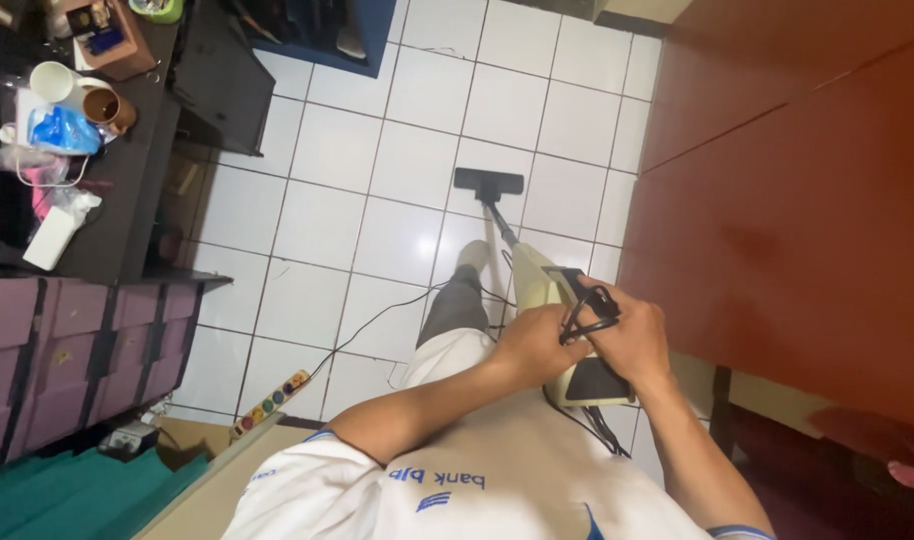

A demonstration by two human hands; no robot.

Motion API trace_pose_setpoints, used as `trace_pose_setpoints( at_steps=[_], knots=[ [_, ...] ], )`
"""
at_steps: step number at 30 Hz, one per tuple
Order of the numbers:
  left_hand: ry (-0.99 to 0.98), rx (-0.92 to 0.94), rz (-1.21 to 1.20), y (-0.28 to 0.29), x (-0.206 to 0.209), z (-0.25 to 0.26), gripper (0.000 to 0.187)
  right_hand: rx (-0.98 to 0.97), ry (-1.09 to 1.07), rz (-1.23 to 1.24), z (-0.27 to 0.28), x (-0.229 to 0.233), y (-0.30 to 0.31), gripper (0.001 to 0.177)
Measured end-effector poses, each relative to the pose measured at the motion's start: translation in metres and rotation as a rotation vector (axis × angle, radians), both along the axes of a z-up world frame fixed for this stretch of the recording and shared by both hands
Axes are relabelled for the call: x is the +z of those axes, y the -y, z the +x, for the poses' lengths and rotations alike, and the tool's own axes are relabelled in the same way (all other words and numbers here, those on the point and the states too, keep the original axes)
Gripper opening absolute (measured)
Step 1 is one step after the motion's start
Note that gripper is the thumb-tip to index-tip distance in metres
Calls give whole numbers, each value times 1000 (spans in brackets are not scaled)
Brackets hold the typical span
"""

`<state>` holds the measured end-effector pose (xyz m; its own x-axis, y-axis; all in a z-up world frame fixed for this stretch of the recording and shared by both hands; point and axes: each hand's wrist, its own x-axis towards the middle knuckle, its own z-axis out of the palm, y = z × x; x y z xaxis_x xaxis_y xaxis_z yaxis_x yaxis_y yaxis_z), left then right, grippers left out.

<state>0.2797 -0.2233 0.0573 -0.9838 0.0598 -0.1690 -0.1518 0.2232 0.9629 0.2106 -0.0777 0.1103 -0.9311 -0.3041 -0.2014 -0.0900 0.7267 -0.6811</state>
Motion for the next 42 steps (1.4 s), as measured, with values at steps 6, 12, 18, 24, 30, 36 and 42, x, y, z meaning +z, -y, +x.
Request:
trace_pose_setpoints(
  at_steps=[6,12,18,24,30,36,42],
  knots=[
    [36,32,-56,8,-10,-1,31,58,-146,-23,2,-21,7,45],
    [68,80,-68,33,-28,-19,28,50,-148,9,-19,-49,36,45],
    [289,77,-94,80,-31,-75,24,66,-163,125,-71,-74,85,48],
    [301,27,-175,124,-49,-148,24,52,-234,93,-139,-92,129,46],
    [219,24,-257,155,-81,-219,31,28,-262,94,-209,-112,162,43],
    [268,70,-239,175,-89,-289,31,29,-301,57,-276,-126,188,43],
    [232,115,-208,187,-93,-355,29,32,-288,131,-348,-134,204,39]
  ],
)
